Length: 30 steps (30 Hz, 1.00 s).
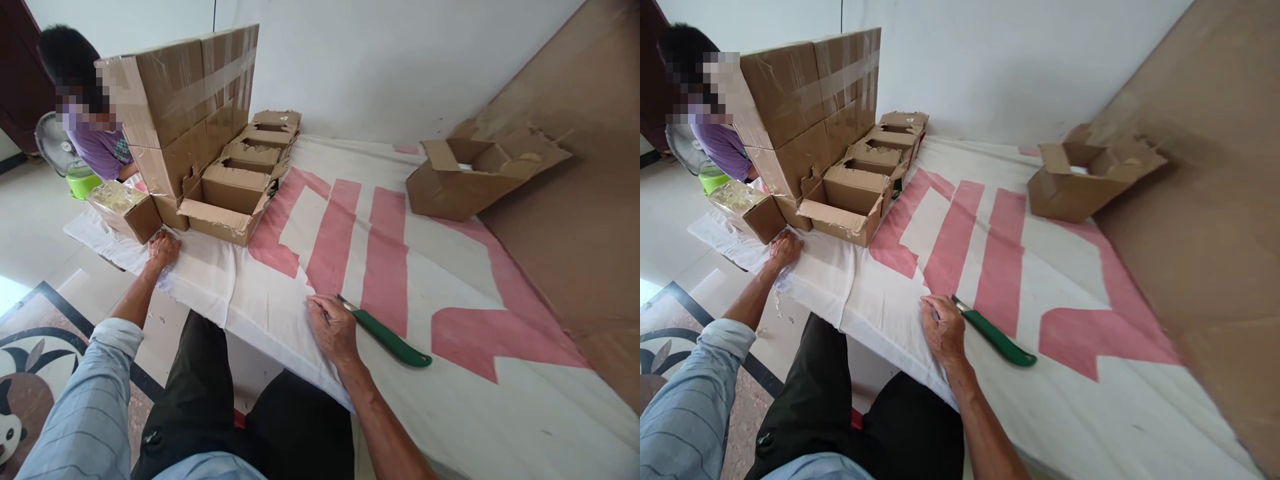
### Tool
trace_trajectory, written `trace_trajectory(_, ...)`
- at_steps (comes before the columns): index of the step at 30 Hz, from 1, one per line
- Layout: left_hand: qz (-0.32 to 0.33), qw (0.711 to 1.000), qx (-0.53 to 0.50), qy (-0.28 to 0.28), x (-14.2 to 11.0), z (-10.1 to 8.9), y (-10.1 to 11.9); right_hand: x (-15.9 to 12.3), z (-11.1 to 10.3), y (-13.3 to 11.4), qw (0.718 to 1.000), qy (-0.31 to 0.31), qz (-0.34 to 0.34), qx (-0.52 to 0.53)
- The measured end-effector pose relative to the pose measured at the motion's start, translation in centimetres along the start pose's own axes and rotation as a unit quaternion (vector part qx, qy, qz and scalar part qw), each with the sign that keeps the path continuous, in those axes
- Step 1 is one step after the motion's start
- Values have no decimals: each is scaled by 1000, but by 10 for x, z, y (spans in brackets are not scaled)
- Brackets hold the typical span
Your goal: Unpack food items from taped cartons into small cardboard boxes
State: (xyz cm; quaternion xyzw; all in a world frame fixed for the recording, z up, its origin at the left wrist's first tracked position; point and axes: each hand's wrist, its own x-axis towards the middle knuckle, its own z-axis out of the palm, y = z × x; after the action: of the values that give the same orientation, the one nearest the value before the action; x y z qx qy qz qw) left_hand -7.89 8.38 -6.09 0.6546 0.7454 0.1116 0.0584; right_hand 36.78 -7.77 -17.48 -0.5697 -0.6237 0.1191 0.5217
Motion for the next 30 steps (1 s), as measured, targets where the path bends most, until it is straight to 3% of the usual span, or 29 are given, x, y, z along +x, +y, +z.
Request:
trace_trajectory(7,-6,986,-156,57,-25,-1,-18,0,-1,0,1000,-1,-3,5)
trace_trajectory(10,-6,961,-263,90,-39,-2,-24,0,0,0,1000,3,-5,6)
trace_trajectory(13,-1,924,-373,85,-51,-5,-22,0,1,1,1000,7,-8,5)
trace_trajectory(15,-1,866,-497,49,-62,-9,-15,1,1,1,1000,8,-7,1)
trace_trajectory(18,-19,726,-687,-24,-84,-20,1,3,-1,-1,1000,7,-4,-2)
trace_trajectory(19,-26,693,-720,-42,-92,-24,8,5,-3,-4,1000,6,-4,-2)
trace_trajectory(22,-28,676,-732,-76,-115,-36,26,11,-2,-28,1000,-6,9,18)
trace_trajectory(25,-7,680,-724,-112,-136,-38,45,12,9,-75,990,-50,80,108)
trace_trajectory(27,19,674,-725,-140,-151,-32,57,10,23,-111,960,-105,153,211)
trace_trajectory(30,91,662,-717,-198,-175,-15,73,5,47,-153,886,-205,211,358)
